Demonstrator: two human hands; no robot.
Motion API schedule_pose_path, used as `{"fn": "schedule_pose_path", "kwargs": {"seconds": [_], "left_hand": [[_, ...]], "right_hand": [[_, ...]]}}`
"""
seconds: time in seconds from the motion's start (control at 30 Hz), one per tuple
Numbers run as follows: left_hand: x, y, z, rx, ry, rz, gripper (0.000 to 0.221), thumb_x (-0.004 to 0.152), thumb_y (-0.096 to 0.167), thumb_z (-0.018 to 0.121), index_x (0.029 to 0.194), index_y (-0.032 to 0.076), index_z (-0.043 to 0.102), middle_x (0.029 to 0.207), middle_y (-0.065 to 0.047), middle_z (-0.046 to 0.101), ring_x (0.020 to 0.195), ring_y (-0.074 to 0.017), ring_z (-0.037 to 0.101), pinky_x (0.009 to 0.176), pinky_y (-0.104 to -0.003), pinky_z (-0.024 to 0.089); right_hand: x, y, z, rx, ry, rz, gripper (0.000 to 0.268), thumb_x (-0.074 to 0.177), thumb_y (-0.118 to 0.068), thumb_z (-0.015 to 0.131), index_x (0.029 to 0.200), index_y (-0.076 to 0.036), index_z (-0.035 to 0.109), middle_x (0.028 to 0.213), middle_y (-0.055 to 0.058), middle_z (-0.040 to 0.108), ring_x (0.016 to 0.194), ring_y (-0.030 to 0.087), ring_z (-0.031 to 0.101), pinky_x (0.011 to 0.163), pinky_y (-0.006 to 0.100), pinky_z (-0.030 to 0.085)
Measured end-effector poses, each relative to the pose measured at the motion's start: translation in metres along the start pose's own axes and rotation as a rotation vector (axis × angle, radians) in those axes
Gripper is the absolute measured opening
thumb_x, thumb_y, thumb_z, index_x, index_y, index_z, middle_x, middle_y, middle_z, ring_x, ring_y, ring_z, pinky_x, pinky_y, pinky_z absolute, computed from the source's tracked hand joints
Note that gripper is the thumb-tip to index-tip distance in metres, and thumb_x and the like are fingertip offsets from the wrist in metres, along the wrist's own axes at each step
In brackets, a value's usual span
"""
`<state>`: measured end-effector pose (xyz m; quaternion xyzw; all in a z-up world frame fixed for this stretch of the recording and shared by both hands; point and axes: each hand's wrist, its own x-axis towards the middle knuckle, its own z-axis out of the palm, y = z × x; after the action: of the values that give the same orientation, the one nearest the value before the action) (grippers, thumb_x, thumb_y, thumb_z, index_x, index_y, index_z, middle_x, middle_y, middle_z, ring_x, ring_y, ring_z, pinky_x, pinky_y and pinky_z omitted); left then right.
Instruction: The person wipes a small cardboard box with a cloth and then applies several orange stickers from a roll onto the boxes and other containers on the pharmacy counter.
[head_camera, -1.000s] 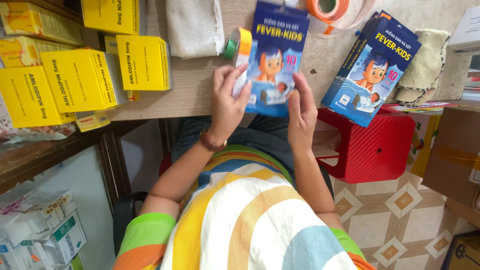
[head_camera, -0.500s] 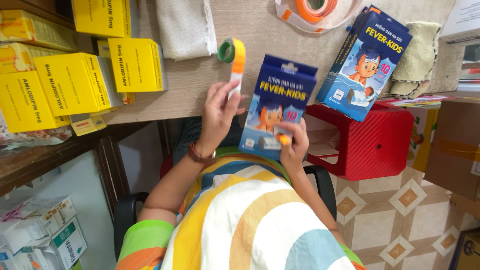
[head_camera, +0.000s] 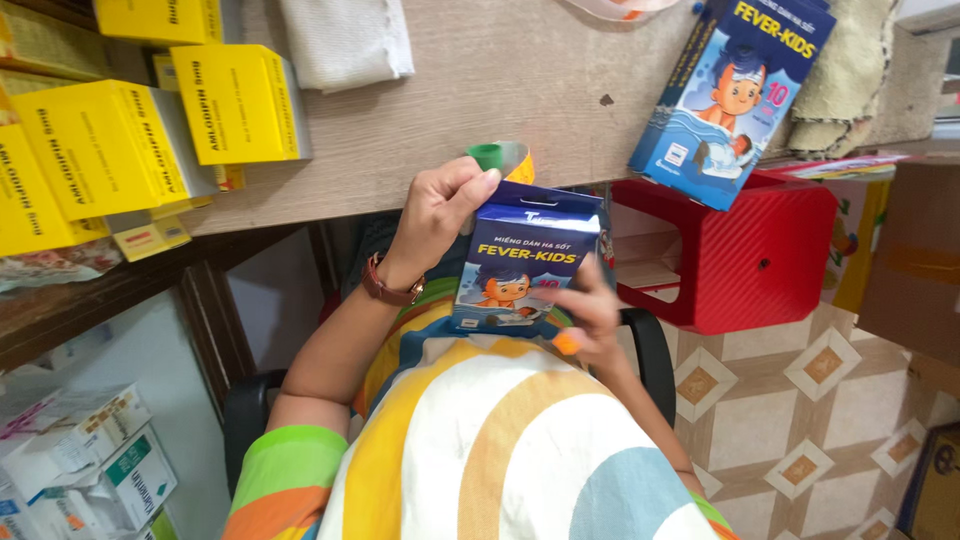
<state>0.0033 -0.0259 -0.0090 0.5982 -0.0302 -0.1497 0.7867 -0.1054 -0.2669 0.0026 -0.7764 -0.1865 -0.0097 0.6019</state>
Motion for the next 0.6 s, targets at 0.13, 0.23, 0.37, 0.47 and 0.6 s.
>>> {"fn": "schedule_pose_path", "kwargs": {"seconds": [0.13, 0.23, 0.37, 0.47, 0.6], "left_hand": [[-0.005, -0.007, 0.011, -0.043, 0.012, -0.080, 0.036, 0.105, 0.020, 0.064, 0.074, 0.005, 0.057, 0.070, 0.007, 0.047, 0.067, -0.0030, 0.041, 0.059, -0.022, 0.034], [-0.005, -0.006, 0.017, -0.020, -0.024, 0.017, 0.034, 0.106, 0.020, 0.064, 0.077, 0.003, 0.058, 0.076, 0.006, 0.047, 0.073, -0.0031, 0.043, 0.065, -0.023, 0.038], [-0.009, 0.006, 0.024, 0.005, -0.035, 0.027, 0.031, 0.105, 0.021, 0.061, 0.081, 0.001, 0.063, 0.077, 0.006, 0.051, 0.074, -0.0028, 0.046, 0.066, -0.023, 0.040], [-0.013, 0.006, 0.025, -0.031, -0.038, 0.000, 0.034, 0.107, 0.022, 0.060, 0.080, 0.000, 0.060, 0.077, 0.005, 0.050, 0.074, -0.0033, 0.045, 0.066, -0.023, 0.039], [-0.013, 0.003, 0.028, -0.015, -0.034, -0.007, 0.032, 0.106, 0.022, 0.058, 0.085, 0.000, 0.064, 0.078, 0.004, 0.052, 0.075, -0.0031, 0.048, 0.067, -0.023, 0.041]], "right_hand": [[0.032, -0.034, -0.030, -0.199, 0.389, -0.113, 0.041, 0.103, -0.039, 0.065, 0.111, 0.002, 0.066, 0.135, 0.024, 0.060, 0.121, 0.028, 0.061, 0.097, 0.035, 0.053], [0.060, -0.050, -0.033, -0.322, 0.356, -0.205, 0.022, 0.104, -0.016, 0.073, 0.107, 0.004, 0.063, 0.122, 0.024, 0.068, 0.107, 0.028, 0.069, 0.087, 0.032, 0.059], [0.093, -0.061, -0.035, -0.305, 0.077, -0.101, 0.009, 0.103, -0.005, 0.067, 0.104, 0.004, 0.066, 0.108, 0.019, 0.072, 0.092, 0.022, 0.073, 0.076, 0.027, 0.058], [0.105, -0.046, -0.029, -0.188, 0.054, 0.037, 0.008, 0.109, -0.002, 0.064, 0.103, 0.003, 0.065, 0.103, 0.015, 0.072, 0.084, 0.015, 0.072, 0.075, 0.026, 0.058], [0.108, -0.036, -0.029, -0.074, 0.062, 0.165, 0.004, 0.108, -0.001, 0.068, 0.107, 0.002, 0.067, 0.100, 0.011, 0.071, 0.081, 0.012, 0.069, 0.072, 0.024, 0.055]]}}
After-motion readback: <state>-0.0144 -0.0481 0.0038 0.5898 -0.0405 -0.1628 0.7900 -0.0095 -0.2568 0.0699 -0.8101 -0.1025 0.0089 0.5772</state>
